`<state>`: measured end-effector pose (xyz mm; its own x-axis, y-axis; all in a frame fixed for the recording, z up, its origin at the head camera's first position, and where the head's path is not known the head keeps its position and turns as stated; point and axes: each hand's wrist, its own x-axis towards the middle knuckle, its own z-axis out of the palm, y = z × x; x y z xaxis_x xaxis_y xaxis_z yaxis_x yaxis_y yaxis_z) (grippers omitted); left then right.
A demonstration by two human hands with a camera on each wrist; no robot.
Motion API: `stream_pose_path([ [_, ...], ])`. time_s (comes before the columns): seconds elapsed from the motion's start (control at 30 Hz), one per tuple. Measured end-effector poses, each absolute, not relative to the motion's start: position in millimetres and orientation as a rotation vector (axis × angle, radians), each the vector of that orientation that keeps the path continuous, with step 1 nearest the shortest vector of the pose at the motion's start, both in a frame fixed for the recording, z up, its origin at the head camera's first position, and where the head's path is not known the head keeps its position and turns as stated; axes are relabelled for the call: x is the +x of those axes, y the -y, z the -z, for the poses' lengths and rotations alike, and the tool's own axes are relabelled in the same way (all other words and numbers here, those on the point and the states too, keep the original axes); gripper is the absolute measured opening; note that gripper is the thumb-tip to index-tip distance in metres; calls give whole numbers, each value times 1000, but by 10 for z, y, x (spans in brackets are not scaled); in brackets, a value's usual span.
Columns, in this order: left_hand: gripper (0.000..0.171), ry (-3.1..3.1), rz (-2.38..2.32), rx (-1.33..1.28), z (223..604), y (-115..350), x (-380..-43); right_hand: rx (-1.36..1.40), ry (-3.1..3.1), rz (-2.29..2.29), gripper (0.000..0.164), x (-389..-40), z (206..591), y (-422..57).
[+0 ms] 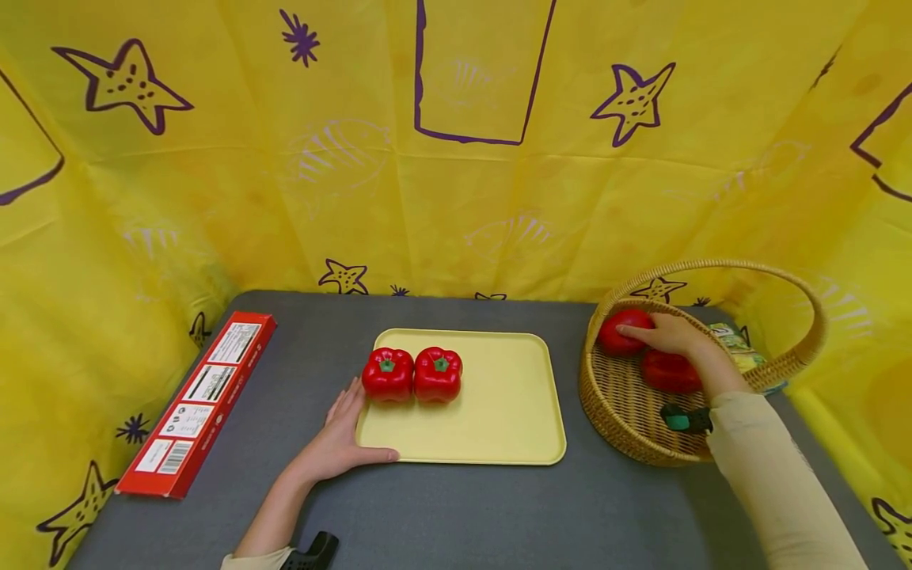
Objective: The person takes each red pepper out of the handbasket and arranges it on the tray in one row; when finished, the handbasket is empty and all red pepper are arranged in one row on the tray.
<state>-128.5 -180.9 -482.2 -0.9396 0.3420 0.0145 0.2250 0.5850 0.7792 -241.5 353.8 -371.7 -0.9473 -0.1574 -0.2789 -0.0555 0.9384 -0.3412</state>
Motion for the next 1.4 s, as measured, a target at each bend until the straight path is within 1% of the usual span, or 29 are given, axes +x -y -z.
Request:
stream_pose_path([
  [0.07,122,-2674,-1283,480,4820,1812,-1281,-158,-2797,499,80,-2408,3708,-3528],
  [0.27,122,-2676,-1280,470,4820,1819,-1276,-125,-2790,581,89,-2397,3688,-3483],
  [0.57,122,-2676,-1273,476,4822,1800,-1287,-181,-2859,559,82,-2378,3724,-3455],
  [1.4,122,-2675,-1286,501,4821,1802,-1286,-458,-2862,645,85,-2220,3743,-3329],
])
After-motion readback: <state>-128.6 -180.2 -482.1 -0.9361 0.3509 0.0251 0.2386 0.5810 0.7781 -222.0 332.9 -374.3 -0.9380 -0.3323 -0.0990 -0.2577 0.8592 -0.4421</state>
